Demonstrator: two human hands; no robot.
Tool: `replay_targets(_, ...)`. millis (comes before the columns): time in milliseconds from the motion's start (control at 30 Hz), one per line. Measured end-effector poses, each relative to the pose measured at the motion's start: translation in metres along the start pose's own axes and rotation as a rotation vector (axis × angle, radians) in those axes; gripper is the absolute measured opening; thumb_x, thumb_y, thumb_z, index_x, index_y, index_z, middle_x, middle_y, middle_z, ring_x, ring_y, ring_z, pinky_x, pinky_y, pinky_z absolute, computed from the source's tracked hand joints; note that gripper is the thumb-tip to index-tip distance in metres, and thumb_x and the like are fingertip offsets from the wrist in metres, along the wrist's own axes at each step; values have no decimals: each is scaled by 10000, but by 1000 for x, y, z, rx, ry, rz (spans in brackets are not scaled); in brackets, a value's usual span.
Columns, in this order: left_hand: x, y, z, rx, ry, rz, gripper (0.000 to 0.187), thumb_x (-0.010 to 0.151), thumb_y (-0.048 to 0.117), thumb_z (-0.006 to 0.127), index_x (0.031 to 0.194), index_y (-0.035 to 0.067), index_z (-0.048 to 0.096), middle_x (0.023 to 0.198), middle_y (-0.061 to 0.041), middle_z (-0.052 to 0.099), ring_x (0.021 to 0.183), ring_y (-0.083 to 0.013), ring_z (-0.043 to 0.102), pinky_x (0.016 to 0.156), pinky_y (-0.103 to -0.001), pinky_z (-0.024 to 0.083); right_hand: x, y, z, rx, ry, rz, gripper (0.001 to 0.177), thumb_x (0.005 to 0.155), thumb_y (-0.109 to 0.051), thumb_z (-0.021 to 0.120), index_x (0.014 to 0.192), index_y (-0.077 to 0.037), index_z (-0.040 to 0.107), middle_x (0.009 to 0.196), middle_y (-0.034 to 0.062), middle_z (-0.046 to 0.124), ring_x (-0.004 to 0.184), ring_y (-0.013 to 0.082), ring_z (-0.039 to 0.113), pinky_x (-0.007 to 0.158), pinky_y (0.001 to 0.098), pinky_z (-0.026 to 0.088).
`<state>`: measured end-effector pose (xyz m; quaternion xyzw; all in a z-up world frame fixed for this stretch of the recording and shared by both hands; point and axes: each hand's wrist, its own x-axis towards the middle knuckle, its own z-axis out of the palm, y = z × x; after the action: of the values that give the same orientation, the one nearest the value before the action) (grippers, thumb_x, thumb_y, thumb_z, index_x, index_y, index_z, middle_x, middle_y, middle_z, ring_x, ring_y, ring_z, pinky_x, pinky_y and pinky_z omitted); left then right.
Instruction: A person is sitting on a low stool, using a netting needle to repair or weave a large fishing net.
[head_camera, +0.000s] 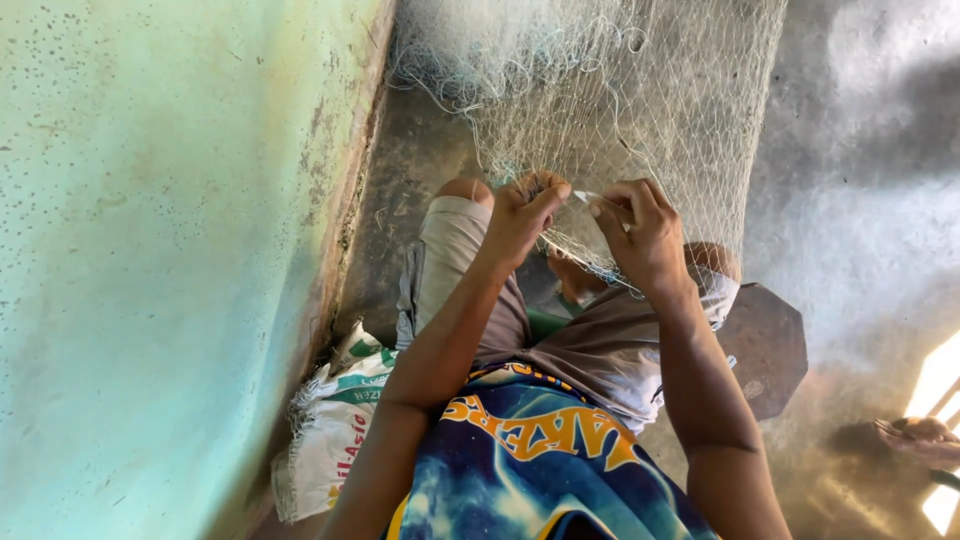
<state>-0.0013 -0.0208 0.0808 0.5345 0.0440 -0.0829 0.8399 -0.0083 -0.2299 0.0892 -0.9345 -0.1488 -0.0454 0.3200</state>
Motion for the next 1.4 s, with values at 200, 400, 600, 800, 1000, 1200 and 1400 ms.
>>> replay_targets(200, -2, 7, 0, -82, 4, -42, 228, 907, 162, 705, 719, 108, 588, 581, 18, 388, 513, -42, 388, 486, -215, 318, 13, -9, 16, 210, 152, -51, 190, 1001, -155, 801, 1053, -14, 686, 950, 144, 641, 839, 361, 727, 648, 416, 614)
replay_targets(400, -7, 14, 2, -225, 22, -107, 219, 891, 141, 732, 737, 93, 585, 605, 29, 371, 520, -46, 358, 472, -223, 308, 19, -6, 28, 391, 163, -55, 144, 999, -86, 786, 1054, -9, 677, 934, 149, 600, 797, 286, 672, 633, 375, 571)
replay_targets(600, -6, 22, 3, -235, 28, -146, 215, 873, 129, 724, 709, 109, 588, 582, 50, 359, 482, -29, 358, 436, -207, 293, 26, -3, 48, 544, 203, -116, 128, 1028, -78, 708, 1063, 24, 639, 922, 134, 557, 760, 204, 589, 597, 371, 533)
replay_targets(800, -11, 35, 8, -198, 12, -96, 267, 900, 101, 708, 677, 96, 561, 571, 32, 311, 504, -26, 298, 467, -202, 261, 36, -3, 71, 435, 378, -260, 424, 987, -212, 781, 1248, 32, 552, 1010, 136, 452, 806, 230, 555, 612, 348, 532)
replay_targets(1000, -6, 16, -1, 19, 13, 98, 361, 997, 109, 633, 655, 64, 527, 578, -14, 303, 657, -79, 274, 581, -249, 255, 43, -52, 47, 212, 443, -336, 236, 948, -40, 804, 1171, 9, 742, 952, 85, 433, 838, 171, 498, 707, 315, 509)
replay_targets(1200, 3, -1, -9, 124, 38, 65, 343, 926, 190, 677, 629, 114, 523, 600, 1, 395, 652, -84, 377, 642, -273, 353, 18, -42, 11, 457, 598, -337, 192, 1096, -180, 588, 1148, 2, 620, 1010, 175, 618, 1005, 312, 623, 978, 502, 502)
replay_targets(1400, -1, 25, -1, 50, 4, -15, 453, 921, 240, 668, 555, 174, 410, 488, 18, 317, 489, -51, 322, 529, -241, 306, -6, -33, 3, 278, 343, -35, 196, 1099, -121, 637, 1266, -28, 677, 967, 121, 612, 765, 192, 568, 708, 356, 503)
